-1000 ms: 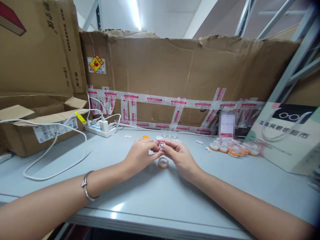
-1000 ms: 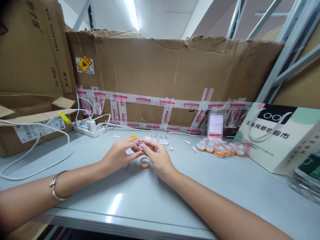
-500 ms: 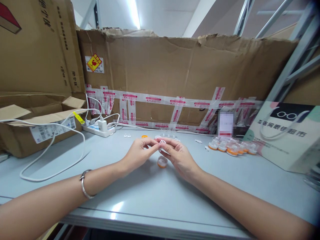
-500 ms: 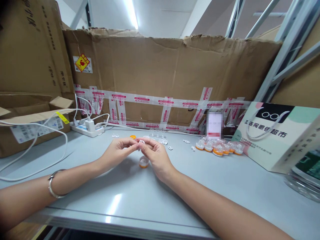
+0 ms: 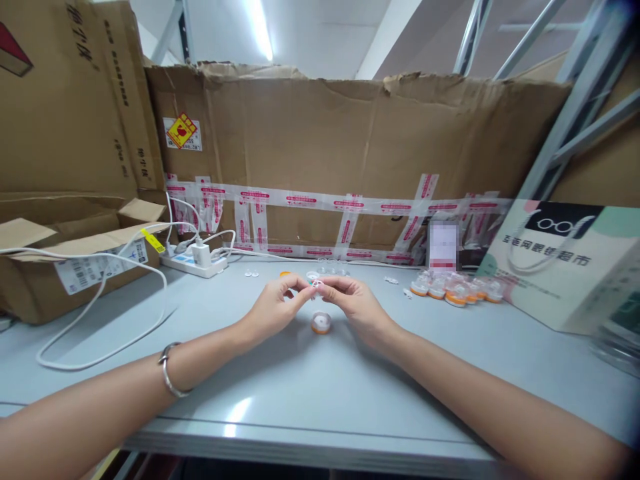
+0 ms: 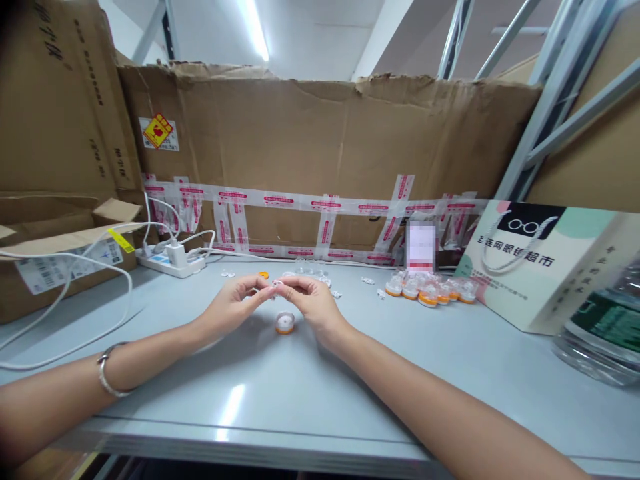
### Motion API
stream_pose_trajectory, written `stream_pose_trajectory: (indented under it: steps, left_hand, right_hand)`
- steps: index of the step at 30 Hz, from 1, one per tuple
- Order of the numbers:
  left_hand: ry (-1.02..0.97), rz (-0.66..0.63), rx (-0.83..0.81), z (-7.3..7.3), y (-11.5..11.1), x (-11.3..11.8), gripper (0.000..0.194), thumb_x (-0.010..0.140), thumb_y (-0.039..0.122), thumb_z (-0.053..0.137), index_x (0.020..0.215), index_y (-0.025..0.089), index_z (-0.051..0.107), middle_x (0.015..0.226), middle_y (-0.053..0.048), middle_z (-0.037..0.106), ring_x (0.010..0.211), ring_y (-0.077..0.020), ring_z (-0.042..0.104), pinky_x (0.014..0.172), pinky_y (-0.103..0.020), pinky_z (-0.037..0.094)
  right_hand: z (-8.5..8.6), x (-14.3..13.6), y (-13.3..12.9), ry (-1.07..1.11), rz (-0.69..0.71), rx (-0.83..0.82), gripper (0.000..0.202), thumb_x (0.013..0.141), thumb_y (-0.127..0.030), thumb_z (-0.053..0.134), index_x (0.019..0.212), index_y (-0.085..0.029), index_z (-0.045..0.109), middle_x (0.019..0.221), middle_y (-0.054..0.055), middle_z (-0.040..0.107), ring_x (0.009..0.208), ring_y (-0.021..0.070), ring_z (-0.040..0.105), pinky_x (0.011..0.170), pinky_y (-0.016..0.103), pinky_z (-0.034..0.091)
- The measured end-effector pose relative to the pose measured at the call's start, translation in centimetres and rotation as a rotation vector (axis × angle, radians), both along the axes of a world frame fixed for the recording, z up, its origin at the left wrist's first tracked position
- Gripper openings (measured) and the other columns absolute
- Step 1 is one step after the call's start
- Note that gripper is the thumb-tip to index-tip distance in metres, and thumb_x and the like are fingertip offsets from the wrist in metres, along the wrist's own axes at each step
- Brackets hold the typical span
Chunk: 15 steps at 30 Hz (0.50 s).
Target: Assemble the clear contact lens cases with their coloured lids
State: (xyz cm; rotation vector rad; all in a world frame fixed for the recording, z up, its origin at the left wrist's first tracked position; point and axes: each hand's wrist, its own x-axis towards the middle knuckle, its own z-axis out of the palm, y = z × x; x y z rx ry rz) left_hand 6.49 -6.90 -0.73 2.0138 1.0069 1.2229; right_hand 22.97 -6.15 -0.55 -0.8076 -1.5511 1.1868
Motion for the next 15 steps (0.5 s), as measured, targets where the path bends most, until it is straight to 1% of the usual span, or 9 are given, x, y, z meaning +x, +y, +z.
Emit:
stream_pose_trajectory:
  steps: [3, 6, 8, 10, 12, 15]
  left_hand:
    - [0.006, -0.056, -0.036, 0.3, 0.0, 0.0, 0.026, 0.083, 0.038, 0.049, 0.075, 0.016, 0.06, 0.076, -0.001, 0.062, 0.074, -0.0129, 0.055, 0.068, -0.024, 0.04]
    - [-0.006, -0.072, -0.07, 1.2, -0.2, 0.2, 0.028, 0.081, 0.04, 0.051, 0.074, 0.016, 0.061, 0.074, -0.001, 0.063, 0.073, -0.0128, 0.055, 0.068, -0.023, 0.04]
    - [-0.029, -0.062, -0.097, 2.2, -0.3, 0.5, 0.029, 0.081, 0.043, 0.05, 0.083, 0.017, 0.064, 0.083, -0.002, 0.065, 0.079, -0.0143, 0.057, 0.07, -0.023, 0.041]
    - [-0.028, -0.035, -0.115, 3.1, -0.2, 0.9, 0.034, 0.082, 0.045, 0.047, 0.094, 0.018, 0.063, 0.091, -0.004, 0.066, 0.085, -0.016, 0.058, 0.07, -0.024, 0.042]
    - [0.044, -0.011, -0.067, 3.7, 0.2, 1.5, 0.035, 0.081, 0.044, 0.047, 0.096, 0.017, 0.063, 0.093, -0.006, 0.067, 0.086, -0.0174, 0.059, 0.07, -0.025, 0.043]
    - [0.335, -0.04, 0.115, 4.0, 1.7, 2.8, 0.026, 0.08, 0.034, 0.048, 0.089, 0.017, 0.066, 0.09, -0.006, 0.068, 0.082, -0.0175, 0.061, 0.068, -0.025, 0.045]
  right_hand:
    - [-0.1, 0.2, 0.2, -0.003, 0.092, 0.026, 0.022, 0.072, -0.037, 0.064, 0.091, -0.025, 0.069, 0.089, 0.002, 0.068, 0.083, 0.014, 0.056, 0.073, 0.029, 0.041]
    - [0.4, 0.6, 0.2, 0.043, 0.125, 0.014, 0.021, 0.072, -0.036, 0.065, 0.088, -0.024, 0.07, 0.087, 0.002, 0.068, 0.08, 0.0124, 0.056, 0.071, 0.027, 0.04]
    - [1.3, 1.3, 0.1, 0.13, 0.113, -0.023, 0.02, 0.069, -0.035, 0.067, 0.085, -0.023, 0.069, 0.081, 0.001, 0.068, 0.076, 0.0116, 0.056, 0.071, 0.027, 0.041]
    - [2.5, 2.5, 0.0, 0.215, 0.097, -0.044, 0.02, 0.067, -0.035, 0.069, 0.082, -0.022, 0.069, 0.08, 0.001, 0.068, 0.074, 0.0108, 0.057, 0.07, 0.026, 0.042]
    - [3.7, 3.9, -0.1, 0.257, 0.071, -0.027, 0.02, 0.066, -0.033, 0.071, 0.081, -0.021, 0.069, 0.083, 0.002, 0.069, 0.074, 0.0096, 0.058, 0.071, 0.024, 0.043]
    - [4.9, 6.1, -0.2, 0.291, 0.044, -0.025, 0.02, 0.067, -0.034, 0.071, 0.082, -0.02, 0.069, 0.081, 0.001, 0.069, 0.073, 0.0081, 0.059, 0.073, 0.021, 0.044]
